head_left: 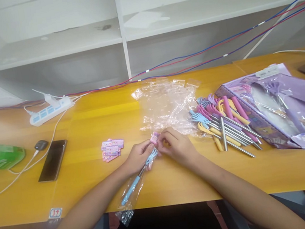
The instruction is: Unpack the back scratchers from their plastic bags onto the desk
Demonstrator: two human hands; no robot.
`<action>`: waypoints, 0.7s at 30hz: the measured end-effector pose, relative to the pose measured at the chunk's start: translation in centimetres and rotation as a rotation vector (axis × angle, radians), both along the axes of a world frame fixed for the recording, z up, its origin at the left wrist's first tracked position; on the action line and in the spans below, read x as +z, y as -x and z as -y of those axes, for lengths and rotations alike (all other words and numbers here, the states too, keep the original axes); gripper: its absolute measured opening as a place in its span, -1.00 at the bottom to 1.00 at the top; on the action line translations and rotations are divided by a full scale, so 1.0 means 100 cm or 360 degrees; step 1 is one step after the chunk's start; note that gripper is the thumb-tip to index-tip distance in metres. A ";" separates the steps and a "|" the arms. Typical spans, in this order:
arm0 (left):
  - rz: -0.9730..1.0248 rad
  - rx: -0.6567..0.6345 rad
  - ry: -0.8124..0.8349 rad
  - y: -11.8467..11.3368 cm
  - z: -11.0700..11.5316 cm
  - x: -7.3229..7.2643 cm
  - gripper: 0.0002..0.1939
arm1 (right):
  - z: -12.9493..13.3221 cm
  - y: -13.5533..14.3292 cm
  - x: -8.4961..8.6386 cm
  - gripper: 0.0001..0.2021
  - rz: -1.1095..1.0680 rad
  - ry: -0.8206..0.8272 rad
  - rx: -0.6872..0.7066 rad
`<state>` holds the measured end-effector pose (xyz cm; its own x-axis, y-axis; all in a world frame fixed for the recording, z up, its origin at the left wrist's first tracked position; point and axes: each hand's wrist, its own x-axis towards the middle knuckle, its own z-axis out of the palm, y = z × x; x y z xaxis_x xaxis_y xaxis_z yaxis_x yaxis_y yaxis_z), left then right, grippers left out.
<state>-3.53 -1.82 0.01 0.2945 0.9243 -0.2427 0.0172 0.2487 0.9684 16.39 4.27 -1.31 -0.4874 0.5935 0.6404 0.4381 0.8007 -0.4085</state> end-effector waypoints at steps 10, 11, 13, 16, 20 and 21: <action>0.0106 0.0027 0.0096 0.002 -0.002 0.006 -0.47 | -0.021 -0.021 0.011 -0.85 -0.0117 0.0262 0.0060; 0.0119 0.0031 0.0090 0.002 -0.002 0.006 -0.48 | -0.022 -0.022 0.012 -0.83 -0.0116 0.0229 0.0124; 0.0135 0.0038 0.0086 0.002 -0.003 0.008 -0.48 | -0.023 -0.021 0.013 -0.77 -0.0141 0.0168 0.0189; 0.0133 0.0049 0.0097 0.001 -0.004 0.009 -0.49 | -0.022 -0.020 0.010 -0.78 -0.0210 0.0181 0.0139; 0.0118 0.0041 0.0075 0.001 -0.003 0.009 -0.48 | -0.019 -0.021 0.010 -0.69 -0.0193 0.0162 0.0203; 0.0117 0.0037 0.0062 0.001 -0.002 0.009 -0.47 | -0.019 -0.021 0.012 -0.68 -0.0168 0.0187 0.0220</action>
